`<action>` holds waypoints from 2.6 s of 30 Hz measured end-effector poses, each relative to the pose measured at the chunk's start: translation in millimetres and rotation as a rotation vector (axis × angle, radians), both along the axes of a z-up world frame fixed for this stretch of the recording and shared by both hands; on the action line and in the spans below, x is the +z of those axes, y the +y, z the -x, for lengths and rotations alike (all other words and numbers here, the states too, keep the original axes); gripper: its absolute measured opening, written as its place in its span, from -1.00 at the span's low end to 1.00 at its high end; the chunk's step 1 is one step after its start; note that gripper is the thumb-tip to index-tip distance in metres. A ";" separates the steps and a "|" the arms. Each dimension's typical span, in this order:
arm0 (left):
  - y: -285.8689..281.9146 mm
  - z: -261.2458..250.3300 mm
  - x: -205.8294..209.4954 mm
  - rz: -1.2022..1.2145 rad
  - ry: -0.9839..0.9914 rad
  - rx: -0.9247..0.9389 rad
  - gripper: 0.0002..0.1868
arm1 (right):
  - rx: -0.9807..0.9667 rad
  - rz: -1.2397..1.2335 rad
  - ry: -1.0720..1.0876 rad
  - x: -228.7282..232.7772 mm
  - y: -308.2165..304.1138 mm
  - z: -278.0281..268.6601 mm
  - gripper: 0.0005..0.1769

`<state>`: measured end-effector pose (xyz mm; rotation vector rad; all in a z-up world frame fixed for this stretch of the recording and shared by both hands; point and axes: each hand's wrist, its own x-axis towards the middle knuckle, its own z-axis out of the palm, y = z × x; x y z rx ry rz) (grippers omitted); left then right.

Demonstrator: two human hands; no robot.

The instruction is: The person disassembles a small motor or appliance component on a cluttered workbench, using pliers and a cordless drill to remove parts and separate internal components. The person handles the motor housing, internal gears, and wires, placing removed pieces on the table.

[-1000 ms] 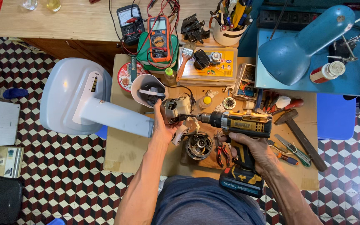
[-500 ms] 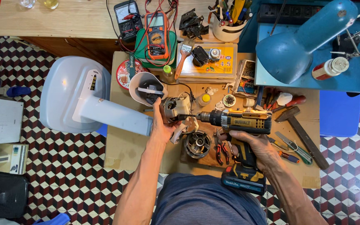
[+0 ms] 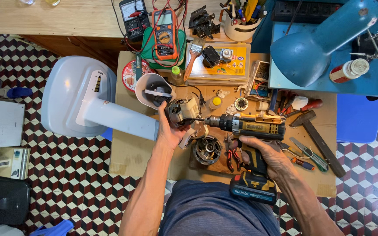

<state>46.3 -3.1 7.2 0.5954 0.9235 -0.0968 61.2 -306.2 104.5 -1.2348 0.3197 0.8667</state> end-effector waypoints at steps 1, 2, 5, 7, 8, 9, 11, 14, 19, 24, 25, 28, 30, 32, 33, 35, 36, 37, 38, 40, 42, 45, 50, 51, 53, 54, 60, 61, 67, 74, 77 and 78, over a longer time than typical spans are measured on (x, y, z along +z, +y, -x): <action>0.9 0.7 1.2 -0.011 -0.022 -0.002 -0.25 | -0.012 0.002 0.002 0.7 1.5 1.4 -0.70; 1.0 0.7 2.1 -0.020 -0.045 -0.006 -0.25 | -0.026 0.004 0.004 1.9 1.9 3.5 -0.73; 0.2 0.9 6.0 -0.016 -0.100 0.008 -0.24 | -0.030 -0.035 -0.015 6.6 3.3 7.0 -0.74; -0.6 -0.3 9.0 -0.022 -0.096 0.013 -0.26 | -0.028 -0.047 -0.029 10.2 4.2 6.7 -0.73; -0.4 -0.9 10.5 -0.038 -0.075 0.013 -0.28 | -0.028 -0.040 -0.033 11.7 5.3 5.8 -0.74; -0.2 -0.8 11.9 -0.053 -0.054 0.013 -0.29 | -0.028 -0.033 -0.036 13.0 6.6 5.0 -0.75; -0.4 -0.2 13.8 -0.045 -0.056 0.025 -0.29 | -0.037 -0.011 -0.027 15.2 8.8 4.5 -0.77; -0.7 -0.5 13.0 -0.037 -0.065 0.013 -0.29 | -0.046 0.011 -0.035 17.6 10.2 5.0 -0.79; 2.5 3.1 7.1 -0.014 -0.055 0.021 -0.28 | -0.036 0.029 -0.031 22.8 14.5 6.7 -0.79; 2.3 5.6 2.4 -0.013 -0.048 0.020 -0.27 | -0.021 0.042 -0.033 29.1 17.2 5.0 -0.80; 2.1 6.1 2.1 -0.014 -0.034 0.024 -0.28 | -0.021 0.051 -0.038 30.2 17.7 4.9 -0.80; 2.1 7.9 1.8 -0.017 -0.008 0.032 -0.28 | -0.020 0.070 -0.035 32.5 19.5 5.1 -0.79; 2.0 8.4 1.8 -0.012 -0.015 0.033 -0.27 | -0.021 0.076 -0.015 33.7 20.0 4.8 -0.79; 1.8 8.3 1.4 -0.017 -0.007 0.027 -0.26 | -0.022 0.079 -0.035 34.3 19.7 3.9 -0.78; 1.9 8.1 1.1 -0.019 -0.004 0.023 -0.26 | -0.023 0.080 -0.045 34.2 19.5 3.1 -0.78; 2.1 7.8 0.3 -0.028 -0.020 0.016 -0.24 | -0.025 0.056 -0.045 33.4 19.1 1.8 -0.77; 1.8 8.0 -0.4 -0.032 -0.027 0.010 -0.24 | -0.028 0.046 -0.045 32.6 18.4 1.7 -0.77; 1.7 8.2 -1.2 -0.024 -0.023 0.011 -0.24 | -0.029 0.055 -0.037 31.5 17.7 1.8 -0.76; 1.5 7.8 -1.7 -0.015 -0.019 0.011 -0.24 | -0.031 0.065 -0.030 30.6 16.9 1.5 -0.76; 1.0 7.2 -2.5 -0.007 -0.013 0.018 -0.24 | -0.033 0.083 -0.020 28.9 15.2 1.4 -0.75; 0.2 6.9 -2.9 -0.006 -0.007 0.030 -0.24 | -0.033 0.099 -0.014 27.7 13.4 1.8 -0.75; -0.4 8.2 -3.2 0.003 -0.007 0.028 -0.23 | -0.052 0.085 0.002 25.5 12.5 2.1 -0.75; -2.5 7.9 -3.6 -0.007 0.010 0.032 -0.21 | -0.048 0.100 0.000 25.3 11.8 1.7 -0.75; -2.7 7.9 -3.7 -0.008 0.021 0.036 -0.21 | -0.041 0.097 -0.006 25.6 11.6 1.9 -0.74; -3.7 7.2 -4.7 -0.017 0.030 0.033 -0.19 | -0.021 0.113 -0.026 26.2 10.6 2.1 -0.74; -3.3 7.3 -5.1 -0.023 0.035 0.033 -0.19 | -0.009 0.120 -0.036 26.2 10.7 2.0 -0.74; -4.1 7.4 -7.7 -0.036 0.007 0.024 -0.14 | -0.011 0.115 -0.043 27.9 9.4 3.1 -0.74; -4.0 7.6 -8.2 -0.032 0.011 0.030 -0.15 | -0.008 0.120 -0.046 28.4 9.4 3.6 -0.74; -5.6 4.8 -15.4 0.046 0.021 0.096 -0.14 | -0.003 0.141 -0.031 33.6 8.6 10.0 -0.76; 0.5 10.0 -21.2 0.115 -0.075 0.091 -0.16 | -0.017 0.117 -0.101 45.0 -5.0 22.1 -0.72; 10.5 14.0 -15.0 0.188 -0.108 0.080 -0.20 | -0.066 0.133 -0.180 49.0 -14.6 20.8 -0.74; 13.6 16.7 -12.3 0.216 -0.117 0.073 -0.22 | -0.094 0.146 -0.203 49.1 -16.6 22.2 -0.75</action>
